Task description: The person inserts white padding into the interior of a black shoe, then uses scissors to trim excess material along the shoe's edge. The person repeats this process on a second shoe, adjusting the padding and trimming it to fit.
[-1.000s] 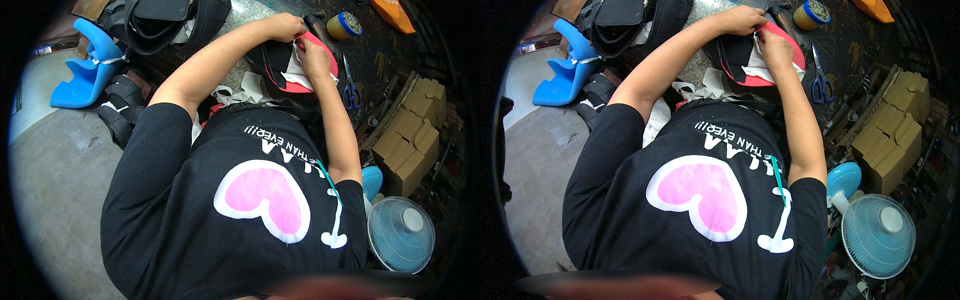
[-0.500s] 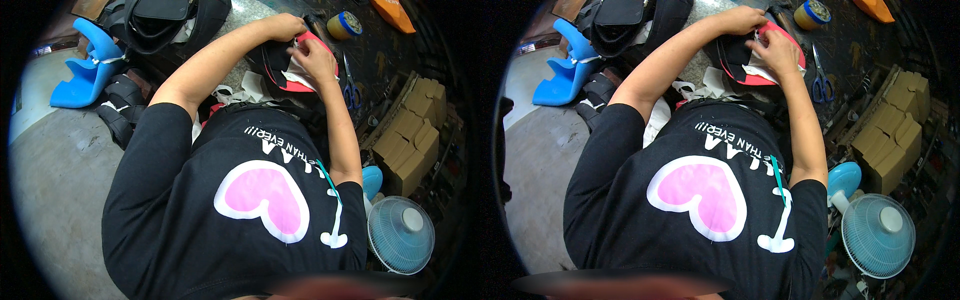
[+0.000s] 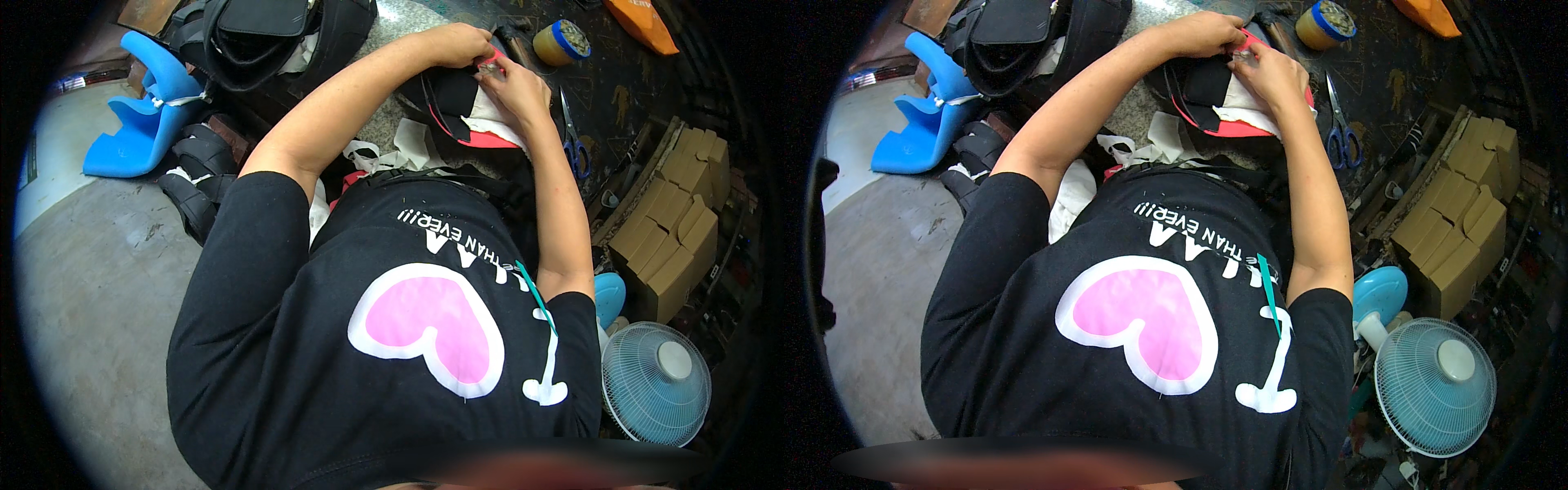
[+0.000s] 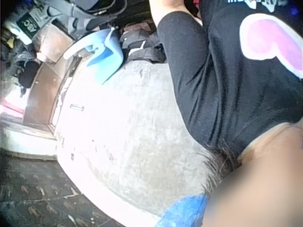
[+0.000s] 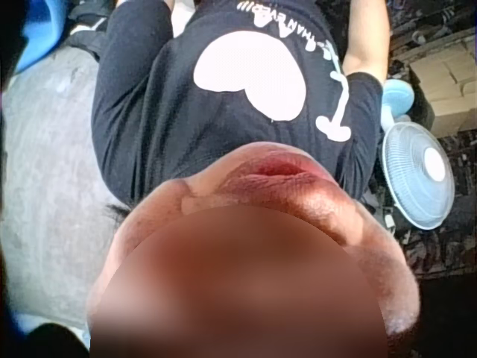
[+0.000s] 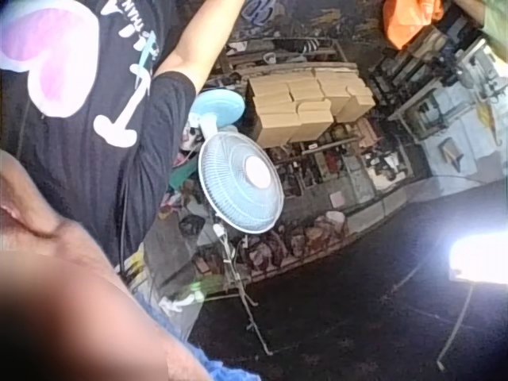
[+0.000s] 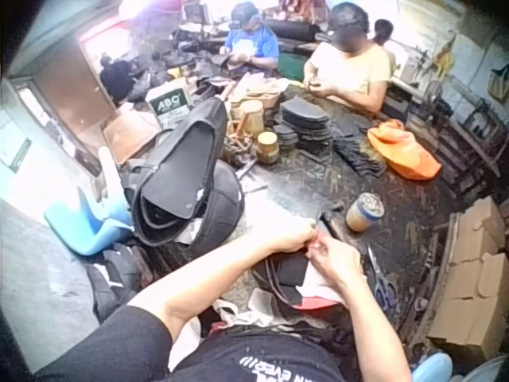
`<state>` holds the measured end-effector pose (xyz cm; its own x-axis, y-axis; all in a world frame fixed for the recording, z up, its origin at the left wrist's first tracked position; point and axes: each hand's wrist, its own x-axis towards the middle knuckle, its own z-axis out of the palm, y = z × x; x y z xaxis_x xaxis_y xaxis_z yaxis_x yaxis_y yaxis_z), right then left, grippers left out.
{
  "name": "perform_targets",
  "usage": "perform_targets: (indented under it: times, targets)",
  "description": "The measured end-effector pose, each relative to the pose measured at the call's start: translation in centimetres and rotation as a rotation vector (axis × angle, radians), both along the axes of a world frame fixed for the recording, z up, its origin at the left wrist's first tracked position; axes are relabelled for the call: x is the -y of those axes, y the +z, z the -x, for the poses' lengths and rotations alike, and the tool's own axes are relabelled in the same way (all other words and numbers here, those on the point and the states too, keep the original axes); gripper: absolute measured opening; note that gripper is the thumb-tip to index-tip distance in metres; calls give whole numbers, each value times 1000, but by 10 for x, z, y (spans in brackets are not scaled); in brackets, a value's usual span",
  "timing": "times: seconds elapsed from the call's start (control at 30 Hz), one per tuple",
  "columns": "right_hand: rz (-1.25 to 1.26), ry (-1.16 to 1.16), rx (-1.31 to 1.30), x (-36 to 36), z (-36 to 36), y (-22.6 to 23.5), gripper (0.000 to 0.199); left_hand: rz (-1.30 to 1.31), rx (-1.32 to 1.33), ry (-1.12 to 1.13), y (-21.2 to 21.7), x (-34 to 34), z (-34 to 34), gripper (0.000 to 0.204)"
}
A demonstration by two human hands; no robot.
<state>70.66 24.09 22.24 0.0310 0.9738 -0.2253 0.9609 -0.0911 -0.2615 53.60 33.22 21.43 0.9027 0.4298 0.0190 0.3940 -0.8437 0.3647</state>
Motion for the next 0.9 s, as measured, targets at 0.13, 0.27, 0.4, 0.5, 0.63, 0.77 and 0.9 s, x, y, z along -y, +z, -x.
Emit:
perform_targets:
  times: [0.13,0.27,0.4,0.5,0.63,0.77,0.9]
  targets:
    - [3,8,32,-11,3,-4,40,-9,-3,-16,-1,4,0,14]
    - [-23,-6,33,-14,4,-11,40,-29,67,23,2,16,5,12]
    - [-46,-15,97,-10,7,-12,38,-69,179,102,15,36,10,21]
    - [-49,-34,95,-9,9,-11,38,-73,91,304,25,66,11,35]
    - [-4,-38,45,-13,4,-13,37,-33,-191,321,25,117,13,52]
    - [-4,-12,-15,-16,-2,-18,37,-192,-253,274,15,138,20,51]
    - [-13,-27,-26,-18,-4,-20,36,-78,-188,276,5,142,17,51]
